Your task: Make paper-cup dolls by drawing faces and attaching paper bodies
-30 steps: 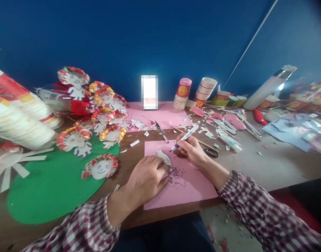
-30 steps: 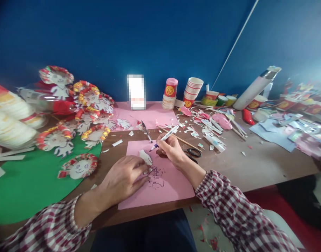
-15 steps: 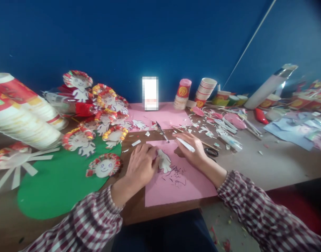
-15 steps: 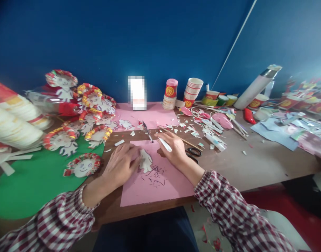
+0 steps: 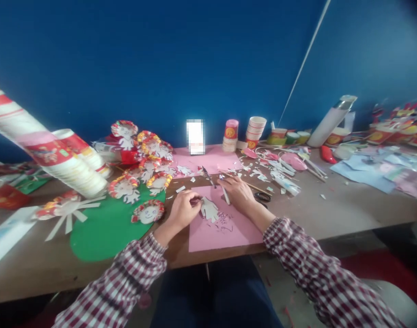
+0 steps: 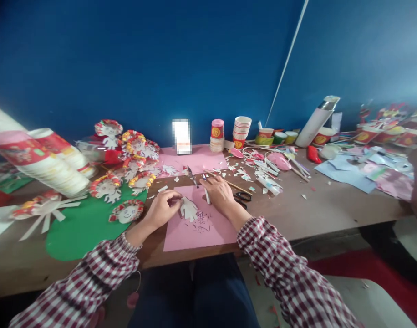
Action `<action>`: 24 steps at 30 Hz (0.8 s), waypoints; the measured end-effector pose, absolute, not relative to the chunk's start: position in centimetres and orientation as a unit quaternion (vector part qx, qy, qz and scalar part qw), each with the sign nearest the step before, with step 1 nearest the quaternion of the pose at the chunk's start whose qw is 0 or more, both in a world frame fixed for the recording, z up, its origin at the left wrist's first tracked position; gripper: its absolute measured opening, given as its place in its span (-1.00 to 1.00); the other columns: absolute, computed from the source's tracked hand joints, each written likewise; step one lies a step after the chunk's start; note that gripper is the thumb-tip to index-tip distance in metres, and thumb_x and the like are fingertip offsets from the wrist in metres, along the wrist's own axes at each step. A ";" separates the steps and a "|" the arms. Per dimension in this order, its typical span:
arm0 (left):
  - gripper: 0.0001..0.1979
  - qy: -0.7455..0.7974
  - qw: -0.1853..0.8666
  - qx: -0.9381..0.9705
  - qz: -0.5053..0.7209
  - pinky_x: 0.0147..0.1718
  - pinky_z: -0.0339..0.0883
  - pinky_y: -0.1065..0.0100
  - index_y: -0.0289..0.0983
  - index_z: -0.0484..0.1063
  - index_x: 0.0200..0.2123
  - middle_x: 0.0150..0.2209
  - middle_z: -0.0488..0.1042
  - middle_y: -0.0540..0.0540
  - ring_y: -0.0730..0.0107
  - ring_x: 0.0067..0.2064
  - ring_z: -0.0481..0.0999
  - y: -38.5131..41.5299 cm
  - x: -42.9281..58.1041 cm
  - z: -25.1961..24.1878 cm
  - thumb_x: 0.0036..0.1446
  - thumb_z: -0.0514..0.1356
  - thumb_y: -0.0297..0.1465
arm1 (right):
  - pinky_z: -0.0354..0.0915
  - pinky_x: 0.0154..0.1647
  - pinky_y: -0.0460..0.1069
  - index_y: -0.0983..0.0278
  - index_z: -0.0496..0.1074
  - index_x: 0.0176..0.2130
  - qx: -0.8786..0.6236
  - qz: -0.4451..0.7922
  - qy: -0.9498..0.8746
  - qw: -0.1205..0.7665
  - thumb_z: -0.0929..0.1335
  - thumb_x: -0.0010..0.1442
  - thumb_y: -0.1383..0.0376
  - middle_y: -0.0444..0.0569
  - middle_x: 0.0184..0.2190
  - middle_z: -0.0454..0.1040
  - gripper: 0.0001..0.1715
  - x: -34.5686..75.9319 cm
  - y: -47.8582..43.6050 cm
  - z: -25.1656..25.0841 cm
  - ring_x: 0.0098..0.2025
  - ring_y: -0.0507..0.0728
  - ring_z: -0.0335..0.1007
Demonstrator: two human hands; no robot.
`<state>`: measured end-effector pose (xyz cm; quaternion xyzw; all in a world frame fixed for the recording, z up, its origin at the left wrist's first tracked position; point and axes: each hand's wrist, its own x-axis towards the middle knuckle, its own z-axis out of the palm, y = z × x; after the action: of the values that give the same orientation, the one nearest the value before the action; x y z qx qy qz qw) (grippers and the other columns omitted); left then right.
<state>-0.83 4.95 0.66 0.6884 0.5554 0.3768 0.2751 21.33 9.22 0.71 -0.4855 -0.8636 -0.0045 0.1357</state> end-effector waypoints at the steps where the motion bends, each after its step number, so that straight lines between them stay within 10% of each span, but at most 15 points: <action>1: -0.90 0.560 0.287 0.677 0.382 -0.23 0.33 0.24 -0.27 0.51 -0.42 -0.40 0.53 -0.10 0.28 -0.34 0.47 4.7 -0.9 1.0 -0.06 0.26 -0.37 | 0.19 0.10 0.09 0.24 0.32 0.17 -0.486 0.000 -0.864 0.134 0.42 0.11 0.31 0.11 0.03 0.44 -0.37 21.3 9.1 0.8 0.08 0.28 0.25; 8: -0.73 0.578 0.382 0.562 0.452 -0.32 0.31 0.36 -0.31 0.49 -0.43 -0.44 0.53 -0.07 0.36 -0.38 0.47 2.5 -1.3 4.2 -0.12 0.28 -0.21 | 0.08 0.20 0.18 0.29 0.33 0.14 -0.481 0.214 -0.774 0.352 0.29 0.14 0.41 0.15 0.07 0.40 -0.45 21.1 7.9 2.3 0.15 0.28 0.19; 15: -0.66 0.566 0.433 0.510 0.482 -0.38 0.23 0.39 -0.30 0.49 -0.45 -0.52 0.46 0.00 0.44 -0.45 0.38 0.0 -1.5 7.8 -0.26 0.35 -0.18 | 0.35 -0.24 0.01 0.25 0.27 0.00 -0.383 0.586 -0.565 0.437 0.26 0.23 0.11 0.06 -0.13 0.48 -0.60 19.4 1.2 4.7 -0.18 0.11 0.44; 24: -0.63 0.544 0.467 0.513 0.471 -0.40 0.23 0.41 -0.31 0.45 -0.39 -0.49 0.44 0.00 0.45 -0.44 0.37 -3.1 0.1 8.5 -0.21 0.32 -0.15 | 0.19 -0.44 -0.10 0.24 0.22 -0.11 -0.360 0.643 -0.461 0.495 0.40 -0.07 0.35 -0.24 -0.49 0.36 -0.50 16.7 -3.5 4.4 -0.50 -0.03 0.28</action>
<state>0.13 -3.14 8.49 0.5134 0.5443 0.4713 0.4670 16.71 -3.55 4.41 -0.3596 -0.4611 0.6425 0.4952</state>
